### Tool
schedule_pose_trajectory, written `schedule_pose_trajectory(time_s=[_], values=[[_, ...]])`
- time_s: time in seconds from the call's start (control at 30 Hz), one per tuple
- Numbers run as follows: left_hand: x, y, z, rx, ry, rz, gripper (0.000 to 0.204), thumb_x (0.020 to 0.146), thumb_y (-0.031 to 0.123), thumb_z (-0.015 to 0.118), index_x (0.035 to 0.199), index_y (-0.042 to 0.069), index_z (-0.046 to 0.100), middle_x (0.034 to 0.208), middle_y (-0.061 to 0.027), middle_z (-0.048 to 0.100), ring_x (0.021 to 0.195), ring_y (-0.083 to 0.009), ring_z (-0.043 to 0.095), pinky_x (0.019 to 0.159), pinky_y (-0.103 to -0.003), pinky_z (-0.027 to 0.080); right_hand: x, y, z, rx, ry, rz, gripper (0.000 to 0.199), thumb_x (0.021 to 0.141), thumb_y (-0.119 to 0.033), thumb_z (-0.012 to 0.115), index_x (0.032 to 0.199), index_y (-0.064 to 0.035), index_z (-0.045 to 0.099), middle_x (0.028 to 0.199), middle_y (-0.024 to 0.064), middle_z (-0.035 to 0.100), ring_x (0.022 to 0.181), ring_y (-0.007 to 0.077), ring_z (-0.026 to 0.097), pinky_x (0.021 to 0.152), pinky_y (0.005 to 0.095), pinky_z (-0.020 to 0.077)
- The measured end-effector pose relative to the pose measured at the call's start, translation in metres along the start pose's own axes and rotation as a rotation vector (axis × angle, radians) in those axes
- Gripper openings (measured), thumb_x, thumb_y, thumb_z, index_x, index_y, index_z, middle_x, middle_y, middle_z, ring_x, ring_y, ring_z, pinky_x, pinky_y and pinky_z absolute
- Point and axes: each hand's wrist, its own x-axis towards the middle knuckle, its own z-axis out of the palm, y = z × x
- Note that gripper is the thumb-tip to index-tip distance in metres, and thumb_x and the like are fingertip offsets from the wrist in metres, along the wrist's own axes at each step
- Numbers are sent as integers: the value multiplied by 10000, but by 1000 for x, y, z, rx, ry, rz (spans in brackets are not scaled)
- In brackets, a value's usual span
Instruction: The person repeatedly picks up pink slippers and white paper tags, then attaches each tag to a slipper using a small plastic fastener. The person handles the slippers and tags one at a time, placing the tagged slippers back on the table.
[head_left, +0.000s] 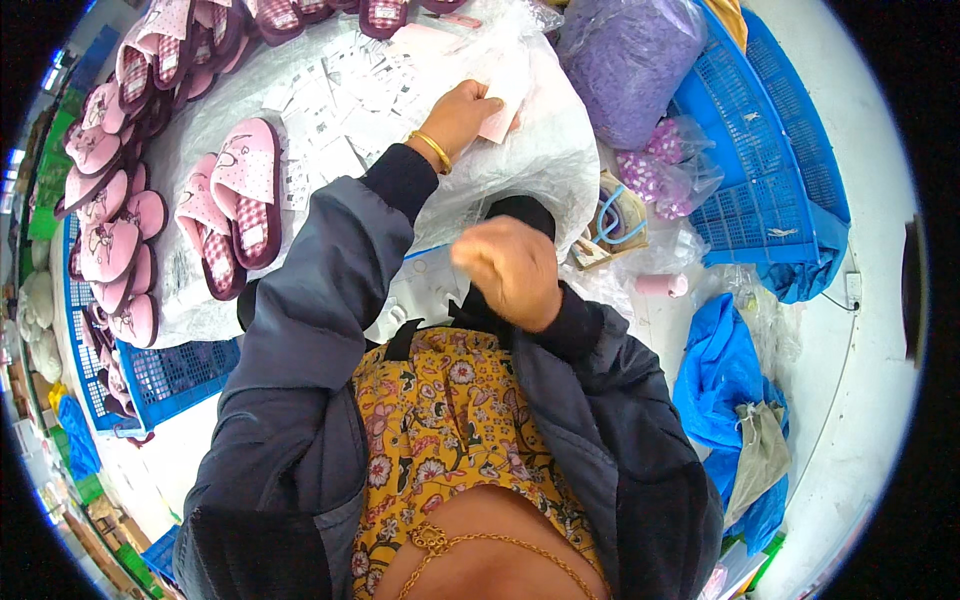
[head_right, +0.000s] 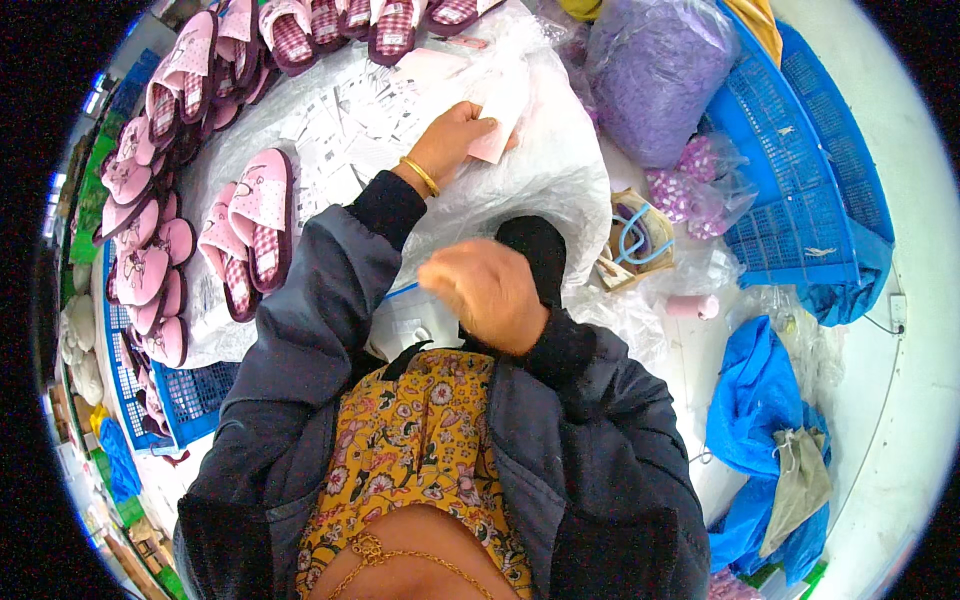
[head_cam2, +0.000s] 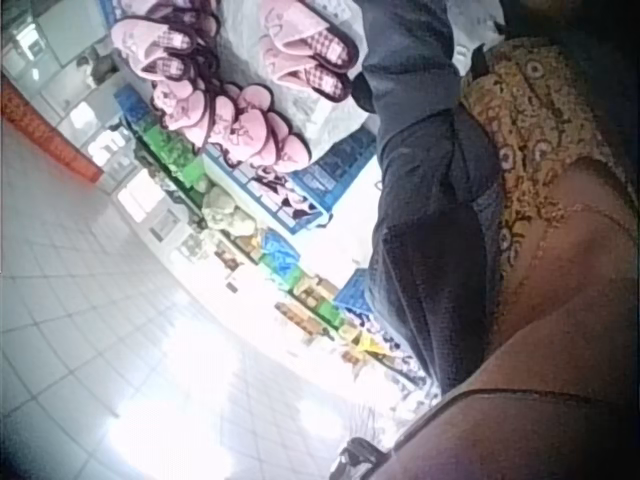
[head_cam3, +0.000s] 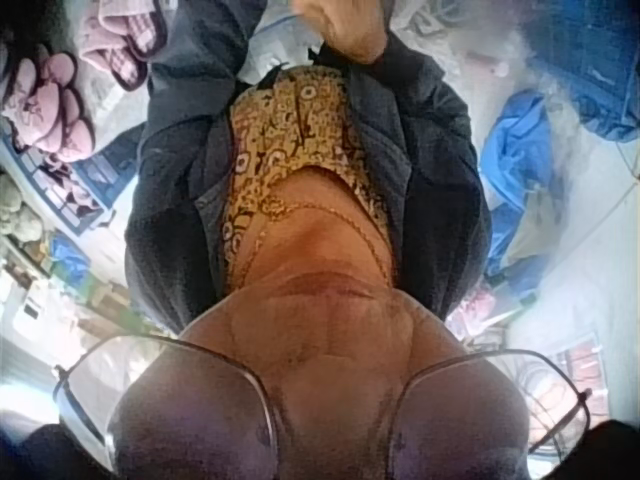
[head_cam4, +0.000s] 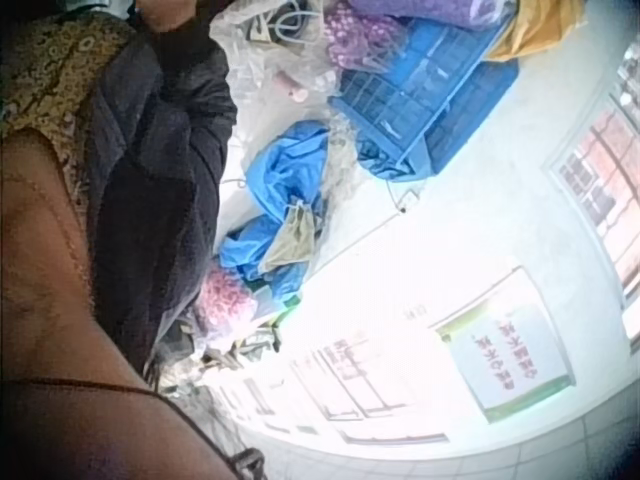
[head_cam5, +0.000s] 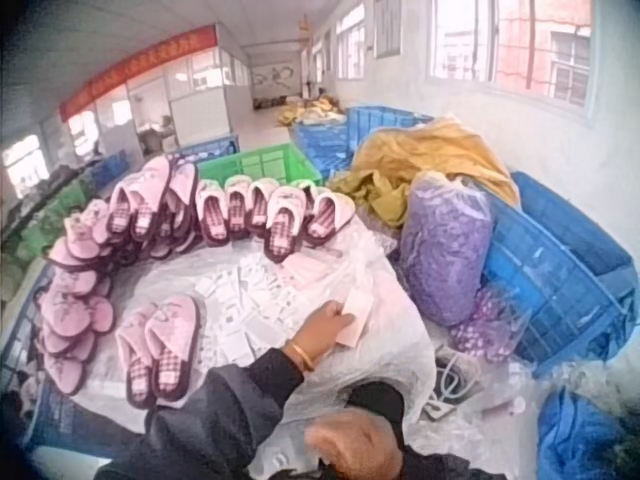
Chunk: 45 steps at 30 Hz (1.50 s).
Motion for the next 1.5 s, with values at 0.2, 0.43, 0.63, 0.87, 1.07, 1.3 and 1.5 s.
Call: schedule_pose_trajectory(time_s=[0.2, 0.43, 0.63, 0.87, 1.07, 1.3, 1.5], values=[[0, -1, 1, 1, 20, 29, 221, 932, 84, 588, 1059, -85, 524, 984, -164, 666, 843, -241, 724, 702, -294, 566, 11, -33, -15, 229, -53, 71, 176, 850, -109, 718, 1009, -65, 657, 837, 89, 673, 686, 264, 651, 590, 353, 518], [-31, 30, 0, -156, -116, 20, 132, 981, 123, 537, 1059, 18, 519, 975, -92, 666, 879, -164, 657, 826, -289, 520, 4, -25, -26, 445, 121, 717, 228, 991, -134, 562, 1171, -16, 639, 878, 62, 664, 666, 89, 590, 614, 233, 483], [-100, 49, 4, -411, -106, 34, 42, 982, 139, 580, 987, 157, 542, 942, 40, 616, 874, -91, 595, 850, -298, 476, 9, -1, -18, 713, 282, 905, 456, 981, -164, 604, 1362, -1, 414, 934, 114, 677, 744, 112, 605, 676, 244, 492], [-126, 35, 13, -588, -57, 88, 18, 978, 113, 591, 978, 111, 573, 915, 21, 623, 840, -72, 580, 789, -262, 480, 9, 11, 1, 879, 365, 988, 316, 946, -133, 648, 1195, 12, 518, 917, 109, 686, 719, 113, 612, 643, 234, 487], [-130, 35, 17, -630, -44, 93, 24, 988, 112, 577, 969, 107, 563, 915, 16, 619, 875, -80, 597, 809, -271, 491, 10, 11, 1, 863, 381, 1005, 209, 938, -127, 654, 1086, -5, 570, 902, 88, 691, 698, 96, 607, 628, 225, 484], [-136, 30, 16, -591, -116, 142, 147, 1024, 184, 520, 991, 61, 593, 1003, -66, 660, 972, -149, 621, 925, -319, 492, 7, 12, 2, 833, 409, 998, 202, 937, -133, 656, 1077, -12, 574, 889, 81, 695, 672, 88, 600, 610, 224, 479], [-147, 35, -21, -471, -414, 17, 620, 1053, 471, 285, 908, 6, 669, 1152, -197, 668, 1199, -316, 566, 1150, -438, 295, 2, 10, -7, 566, 229, 825, 159, 920, -96, 660, 1046, -25, 593, 877, 73, 699, 696, 92, 620, 627, 229, 497]])
